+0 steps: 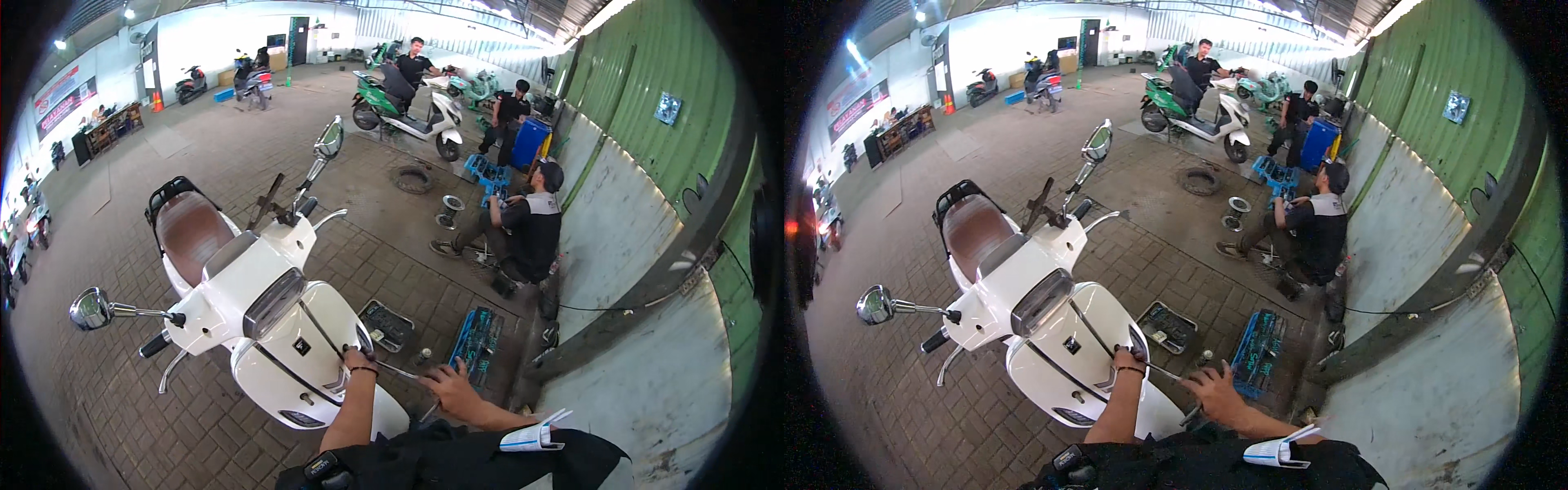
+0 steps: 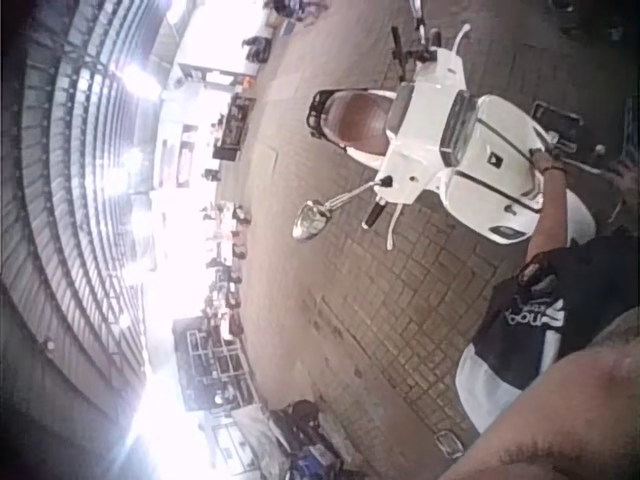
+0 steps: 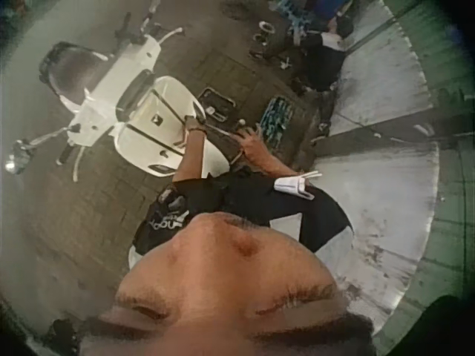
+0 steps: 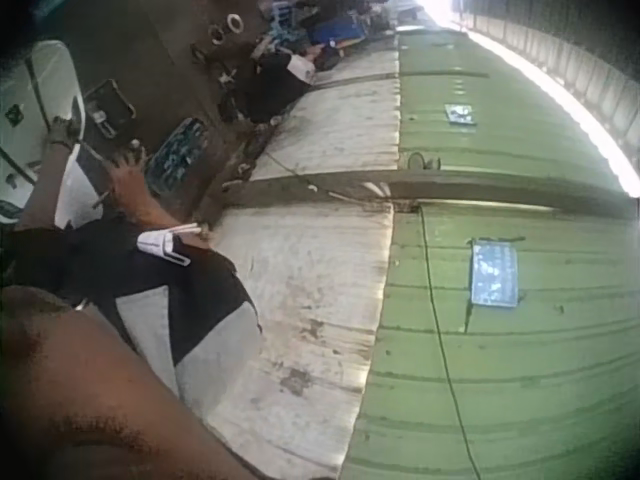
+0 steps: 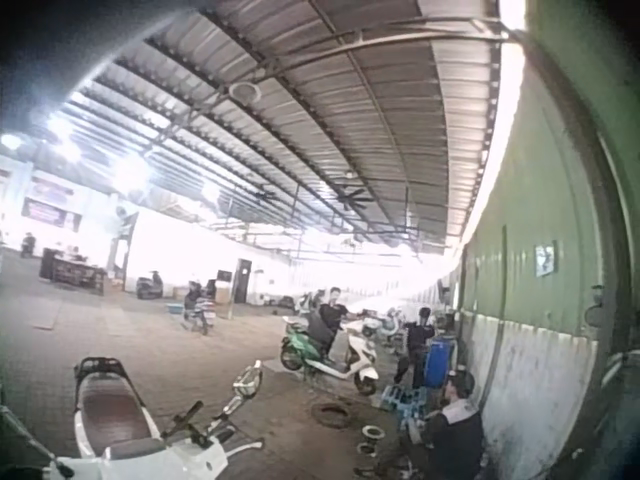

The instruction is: The person unscrews the license plate from the front of a white motorcycle using a socket wrench and then removes the mounting bracket.

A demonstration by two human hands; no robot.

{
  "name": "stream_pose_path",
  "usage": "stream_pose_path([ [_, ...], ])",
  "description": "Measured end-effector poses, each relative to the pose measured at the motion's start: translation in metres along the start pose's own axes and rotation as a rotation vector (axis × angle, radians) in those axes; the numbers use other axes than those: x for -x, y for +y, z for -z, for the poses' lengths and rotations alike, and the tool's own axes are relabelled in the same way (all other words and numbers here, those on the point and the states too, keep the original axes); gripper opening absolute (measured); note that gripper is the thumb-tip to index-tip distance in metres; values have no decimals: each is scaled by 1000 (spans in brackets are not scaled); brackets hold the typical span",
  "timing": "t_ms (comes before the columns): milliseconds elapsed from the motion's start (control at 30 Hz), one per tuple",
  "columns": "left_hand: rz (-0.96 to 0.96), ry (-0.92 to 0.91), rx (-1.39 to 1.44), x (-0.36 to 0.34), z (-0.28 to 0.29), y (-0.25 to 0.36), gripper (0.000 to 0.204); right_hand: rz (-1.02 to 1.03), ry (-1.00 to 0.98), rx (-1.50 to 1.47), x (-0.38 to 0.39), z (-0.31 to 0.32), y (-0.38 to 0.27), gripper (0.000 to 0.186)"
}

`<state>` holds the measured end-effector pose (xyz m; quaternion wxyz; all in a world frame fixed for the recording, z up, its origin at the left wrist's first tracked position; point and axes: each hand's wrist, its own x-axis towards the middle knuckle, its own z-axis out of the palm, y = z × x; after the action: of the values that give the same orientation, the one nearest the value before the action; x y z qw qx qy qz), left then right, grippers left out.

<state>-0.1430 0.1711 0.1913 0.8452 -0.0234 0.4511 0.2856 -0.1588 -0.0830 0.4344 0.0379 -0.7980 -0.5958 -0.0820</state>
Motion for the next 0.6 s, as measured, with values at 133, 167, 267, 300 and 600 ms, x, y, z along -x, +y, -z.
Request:
stream_pose_path([
  [133,45,-37,41,4,3,-1,20,-403,450,-343,21,17,2,54],
  [167,62,-60,27,9,3,-7,20,-637,474,-687,40,1,11,53],
  [267,64,-83,98,-10,9,2,22,-988,375,-1451,65,-46,26,53],
  [300,61,-73,91,-4,6,-4,22,-964,256,-1464,64,-45,24,53],
  [600,36,-4,-11,47,-17,-1,23,-292,162,-278,30,12,9,43],
])
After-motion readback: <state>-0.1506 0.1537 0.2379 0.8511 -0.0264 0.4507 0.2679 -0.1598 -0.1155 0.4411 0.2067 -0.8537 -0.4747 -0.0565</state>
